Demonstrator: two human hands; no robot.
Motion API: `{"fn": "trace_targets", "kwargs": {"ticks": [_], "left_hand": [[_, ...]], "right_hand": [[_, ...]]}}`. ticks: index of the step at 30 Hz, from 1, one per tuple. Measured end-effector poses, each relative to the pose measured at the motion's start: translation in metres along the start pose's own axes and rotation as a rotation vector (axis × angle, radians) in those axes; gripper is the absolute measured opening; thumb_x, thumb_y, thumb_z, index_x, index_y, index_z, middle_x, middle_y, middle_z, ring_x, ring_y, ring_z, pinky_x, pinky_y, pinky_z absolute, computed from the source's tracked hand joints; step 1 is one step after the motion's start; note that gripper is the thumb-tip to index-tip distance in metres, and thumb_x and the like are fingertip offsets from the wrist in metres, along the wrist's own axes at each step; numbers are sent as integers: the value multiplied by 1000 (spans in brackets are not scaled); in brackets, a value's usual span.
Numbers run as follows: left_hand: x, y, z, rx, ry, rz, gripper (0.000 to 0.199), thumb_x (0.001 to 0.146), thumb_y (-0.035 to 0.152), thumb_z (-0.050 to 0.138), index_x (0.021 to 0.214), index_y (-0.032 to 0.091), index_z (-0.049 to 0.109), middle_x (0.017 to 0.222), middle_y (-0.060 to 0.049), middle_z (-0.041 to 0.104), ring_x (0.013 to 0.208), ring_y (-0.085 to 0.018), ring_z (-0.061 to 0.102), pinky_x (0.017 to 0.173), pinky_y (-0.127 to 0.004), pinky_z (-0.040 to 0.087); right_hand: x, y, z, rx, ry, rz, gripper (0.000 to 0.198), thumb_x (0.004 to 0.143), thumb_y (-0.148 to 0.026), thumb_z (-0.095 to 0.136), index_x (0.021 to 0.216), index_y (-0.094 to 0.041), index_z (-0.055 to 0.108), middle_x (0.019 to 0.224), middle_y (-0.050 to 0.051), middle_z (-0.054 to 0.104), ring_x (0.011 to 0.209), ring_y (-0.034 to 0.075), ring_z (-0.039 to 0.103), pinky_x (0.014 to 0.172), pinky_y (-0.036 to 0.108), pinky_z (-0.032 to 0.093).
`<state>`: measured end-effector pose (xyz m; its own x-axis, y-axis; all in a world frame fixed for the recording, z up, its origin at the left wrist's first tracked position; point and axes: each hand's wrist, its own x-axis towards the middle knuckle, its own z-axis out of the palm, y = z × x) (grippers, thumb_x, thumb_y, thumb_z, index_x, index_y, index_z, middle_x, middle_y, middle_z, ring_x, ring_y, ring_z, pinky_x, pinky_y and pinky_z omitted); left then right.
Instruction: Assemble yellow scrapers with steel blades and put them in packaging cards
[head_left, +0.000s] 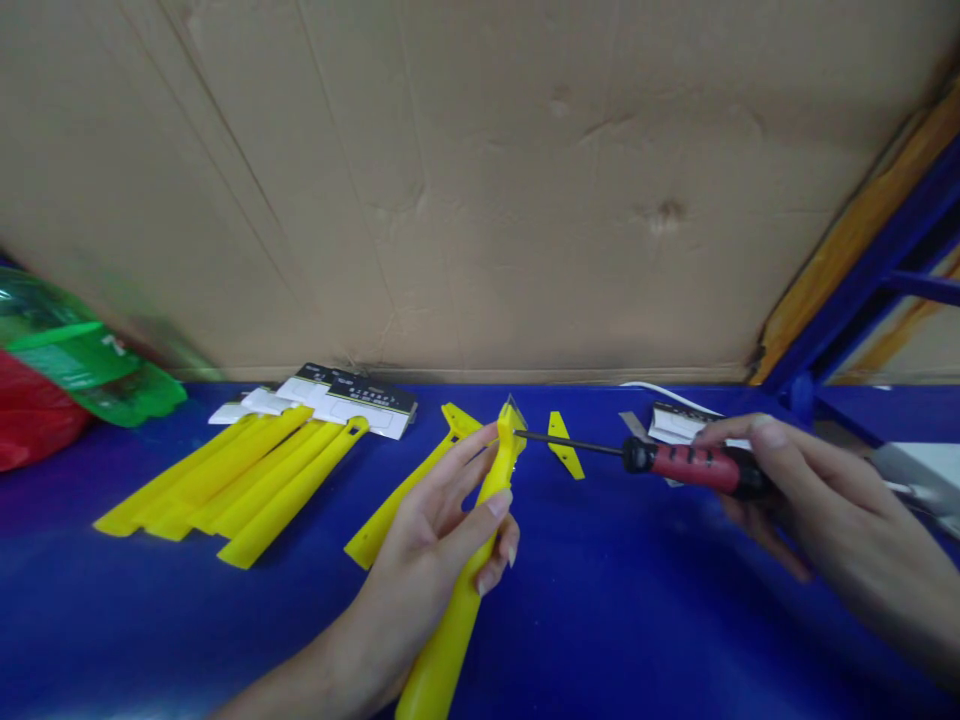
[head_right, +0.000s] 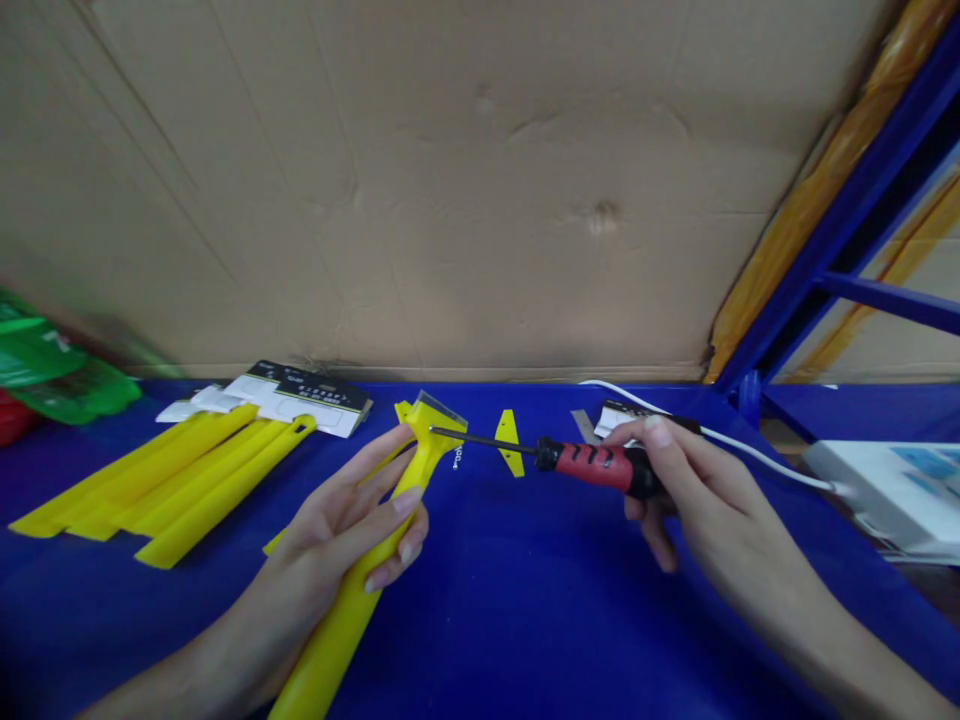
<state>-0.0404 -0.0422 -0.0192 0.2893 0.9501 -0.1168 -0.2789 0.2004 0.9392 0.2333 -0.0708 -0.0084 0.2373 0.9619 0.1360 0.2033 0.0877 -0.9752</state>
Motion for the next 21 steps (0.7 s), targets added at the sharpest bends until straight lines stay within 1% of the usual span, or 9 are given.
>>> {"fn": "trace_targets", "kwargs": {"ticks": [3,5,7,10,12,15,17,19,21], "left_hand": [[2,5,0,1,11,23,90,82,33,86,157,19,39,62,3,60,52,-9,48,46,-19,33],[4,6,-2,3,12,36,85,83,32,85,155,19,41,62,3,61,51,-9,47,46,-19,32],[5,5,-4,5,0,40,83,84,31,84,155,18,41,62,2,62,50,-8,46,46,-19,32],[3,1,-3,7,-23,17,89,85,33,83,158,17,35,63,2,62,49,-8,46,45,-19,33],[1,0,-1,7,-31,0,92,86,34,82,160,17,31,64,2,62,50,-9,47,45,-19,33],[2,1,-1,-1,-28,7,89,84,34,84,158,18,37,65,3,61,50,-9,48,45,-19,32],[4,2,-2,-8,-15,22,84,82,33,85,154,19,43,66,4,59,49,-8,47,45,-20,32],[4,2,-3,-8,-9,25,84,81,34,87,152,19,46,66,4,59,48,-7,47,45,-20,32],[4,2,-3,-4,-6,18,85,80,34,87,153,20,45,66,4,59,49,-8,48,45,-19,33]], "right_hand": [[-1,0,1,118,-57,24,40,84,-61,75,109,-29,69,95,6,76,66,20,69,49,27,56],[-3,-1,2,155,-74,-30,42,80,-51,83,116,-35,66,120,5,74,84,22,72,64,30,62],[-3,-3,2,94,-67,-95,34,85,-50,79,112,-34,65,97,2,77,69,17,69,59,26,59],[-3,-3,1,-57,13,-118,34,96,-62,61,97,-28,62,53,-5,57,38,12,47,37,21,39],[-2,-3,-1,-72,43,-76,42,96,-68,55,92,-27,60,52,-5,55,36,12,44,34,21,35],[-1,-2,-4,49,-24,-55,37,88,-62,70,103,-30,63,86,2,73,63,18,67,49,26,55],[-1,-1,-6,78,-79,-84,41,82,-51,82,114,-33,63,103,2,75,77,19,71,61,27,60],[-2,0,-7,33,-115,-96,35,86,-49,79,113,-34,62,84,-1,72,63,15,66,56,23,56],[-1,2,-5,-8,-103,-59,28,95,-57,66,104,-31,62,60,-5,60,43,12,52,42,21,44]]}}
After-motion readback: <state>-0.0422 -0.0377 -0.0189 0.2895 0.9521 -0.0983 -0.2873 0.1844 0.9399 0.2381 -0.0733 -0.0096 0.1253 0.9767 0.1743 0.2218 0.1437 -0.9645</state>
